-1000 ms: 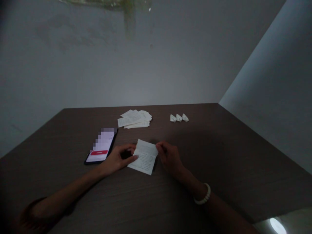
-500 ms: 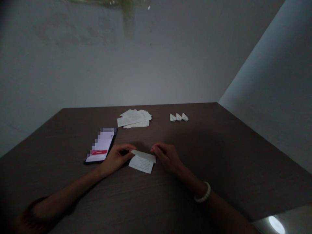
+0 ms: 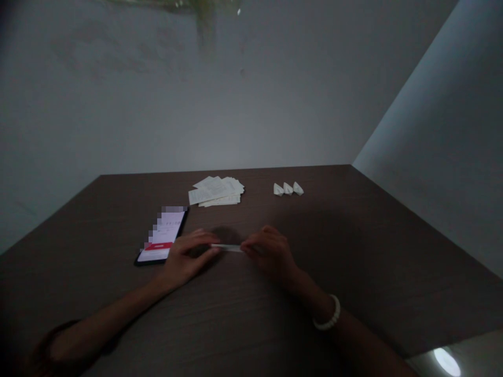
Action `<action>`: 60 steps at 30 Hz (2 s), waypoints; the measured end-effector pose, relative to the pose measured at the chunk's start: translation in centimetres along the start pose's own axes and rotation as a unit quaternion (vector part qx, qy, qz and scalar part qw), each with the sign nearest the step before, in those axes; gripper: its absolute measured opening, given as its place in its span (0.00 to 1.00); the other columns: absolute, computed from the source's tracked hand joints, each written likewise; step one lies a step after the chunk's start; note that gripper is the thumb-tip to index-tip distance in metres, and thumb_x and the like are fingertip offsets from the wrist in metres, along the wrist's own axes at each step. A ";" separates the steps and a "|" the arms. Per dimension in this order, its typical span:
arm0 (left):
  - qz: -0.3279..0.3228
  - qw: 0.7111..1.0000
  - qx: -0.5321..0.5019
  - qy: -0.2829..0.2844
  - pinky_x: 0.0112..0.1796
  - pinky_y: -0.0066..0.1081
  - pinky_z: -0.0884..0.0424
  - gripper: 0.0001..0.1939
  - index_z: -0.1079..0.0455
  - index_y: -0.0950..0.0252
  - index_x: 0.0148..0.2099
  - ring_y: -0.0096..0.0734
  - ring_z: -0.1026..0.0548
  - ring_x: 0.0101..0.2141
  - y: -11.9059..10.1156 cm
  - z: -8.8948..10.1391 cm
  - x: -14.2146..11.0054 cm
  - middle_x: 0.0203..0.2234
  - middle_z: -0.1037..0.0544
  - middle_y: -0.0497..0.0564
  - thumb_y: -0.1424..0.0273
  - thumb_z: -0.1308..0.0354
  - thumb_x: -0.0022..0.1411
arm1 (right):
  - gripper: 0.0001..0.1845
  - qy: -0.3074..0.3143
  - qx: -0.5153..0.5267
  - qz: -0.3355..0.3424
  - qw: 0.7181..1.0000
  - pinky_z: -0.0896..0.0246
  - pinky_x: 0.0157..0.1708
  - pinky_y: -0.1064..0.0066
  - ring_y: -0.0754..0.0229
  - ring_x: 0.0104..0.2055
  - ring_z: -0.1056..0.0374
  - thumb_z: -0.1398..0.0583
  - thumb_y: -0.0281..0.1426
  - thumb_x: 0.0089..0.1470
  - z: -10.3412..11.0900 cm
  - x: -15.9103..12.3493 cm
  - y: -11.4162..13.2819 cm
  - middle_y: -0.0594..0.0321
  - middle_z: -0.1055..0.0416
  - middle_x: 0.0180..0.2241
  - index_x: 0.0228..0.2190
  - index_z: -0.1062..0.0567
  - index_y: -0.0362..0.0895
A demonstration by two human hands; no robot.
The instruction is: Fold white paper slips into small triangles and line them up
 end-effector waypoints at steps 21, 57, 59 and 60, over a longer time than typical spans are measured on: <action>-0.227 0.933 0.229 0.157 0.34 0.31 0.24 0.09 0.28 0.69 0.42 0.33 0.23 0.34 -3.5 -5.0 -2.7 0.33 0.21 0.55 0.76 0.50 0.66 | 0.07 0.163 -0.148 -0.131 0.967 0.41 0.43 0.65 0.58 0.40 0.34 0.40 0.35 0.57 -3.2 -1.3 -3.6 0.61 0.26 0.36 0.35 0.24 0.46; 0.283 0.947 -0.152 0.003 0.23 0.24 0.33 0.10 0.25 0.68 0.32 0.25 0.29 0.21 5.4 -2.2 -1.5 0.20 0.24 0.48 0.65 0.36 0.55 | 0.10 0.064 0.211 -0.335 0.916 0.36 0.26 0.74 0.62 0.26 0.29 0.35 0.36 0.47 -3.5 -2.3 -6.0 0.63 0.24 0.24 0.27 0.25 0.42; 0.281 0.946 -0.164 -0.004 0.24 0.24 0.31 0.10 0.25 0.68 0.33 0.25 0.28 0.21 5.4 -2.0 -1.5 0.20 0.24 0.48 0.65 0.36 0.54 | 0.10 0.052 0.224 -0.345 0.910 0.34 0.26 0.73 0.61 0.27 0.28 0.34 0.36 0.46 -3.5 -2.5 -6.3 0.63 0.24 0.25 0.28 0.24 0.42; 0.279 0.946 -0.167 -0.004 0.24 0.25 0.31 0.10 0.25 0.68 0.33 0.26 0.28 0.21 5.4 -2.0 -1.5 0.20 0.24 0.48 0.65 0.36 0.55 | 0.10 0.046 0.230 -0.348 0.908 0.34 0.27 0.72 0.60 0.27 0.28 0.34 0.37 0.45 -3.5 -2.6 -6.4 0.62 0.23 0.26 0.28 0.23 0.42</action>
Point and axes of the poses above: each hand's wrist, its own x-axis towards the middle knuckle, its own z-axis out of the back of the hand, y = z × x, the point moved 10 cm from there along x, towards the middle knuckle
